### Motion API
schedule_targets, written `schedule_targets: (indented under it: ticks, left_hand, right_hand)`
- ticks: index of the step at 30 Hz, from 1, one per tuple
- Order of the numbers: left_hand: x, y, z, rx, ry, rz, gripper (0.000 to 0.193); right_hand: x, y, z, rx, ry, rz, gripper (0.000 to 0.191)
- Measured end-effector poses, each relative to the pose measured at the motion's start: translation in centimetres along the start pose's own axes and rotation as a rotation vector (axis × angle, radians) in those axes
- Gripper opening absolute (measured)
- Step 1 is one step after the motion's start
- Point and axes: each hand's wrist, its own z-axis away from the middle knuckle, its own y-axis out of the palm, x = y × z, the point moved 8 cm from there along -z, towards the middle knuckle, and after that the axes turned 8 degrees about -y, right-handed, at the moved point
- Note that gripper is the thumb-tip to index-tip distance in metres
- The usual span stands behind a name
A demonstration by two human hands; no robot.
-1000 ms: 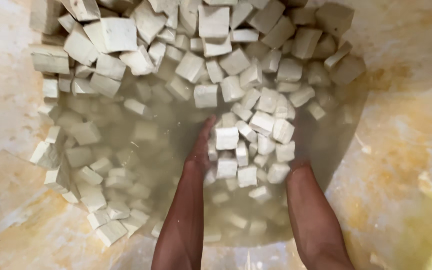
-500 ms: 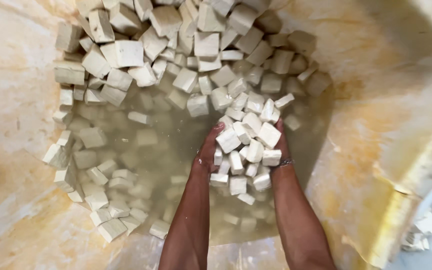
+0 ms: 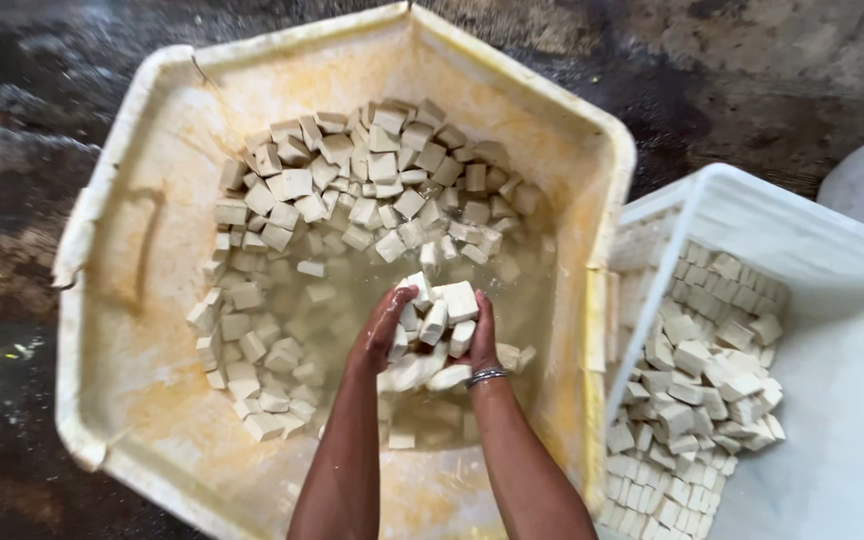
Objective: The person sits on the floor and scoops tofu cubes by hand from a large water-filled basin, then places and arranges them in a white plastic crate. They repeatedly gather handfuls of cubes from the water and spread them across the crate.
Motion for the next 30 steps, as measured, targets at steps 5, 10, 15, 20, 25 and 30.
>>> schedule_targets:
  ticks: [5,10,15,20,25,30]
  left_hand:
    - [-2.5,1.6,6.6,-0.155,-0.158,-0.192,0.066]
    - [-8.9,10.4,12.3,-0.125,-0.021,-0.270,0.064]
    - [-8.7,25.4,12.4,0.145,0.184,-0.265,0.057]
    - [0.2,39.1,8.9,0.433,0.190,-0.113,0.068]
    - [14.2,41.7,6.6,0.492,-0.465,0.112,0.093]
    - [20.0,38.5,5.1,0.209,-0.657,0.210,0.101]
  right_hand:
    - [2.1,4.5,4.9,0.074,-0.035,-0.131,0.051]
    - [11.3,7.9,8.8,0.248,-0.168,-0.149,0.049]
    - [26.9,3.8,15.3,0.223,-0.493,-0.046,0.046]
    - [35.7,-7.0,21.1,0.050,-0.517,0.141,0.052]
    - [34.1,-19.0,20.3,-0.322,-0.295,0.290,0.056]
    - [30.4,-24.0,19.4,-0.422,0.023,0.243,0.058]
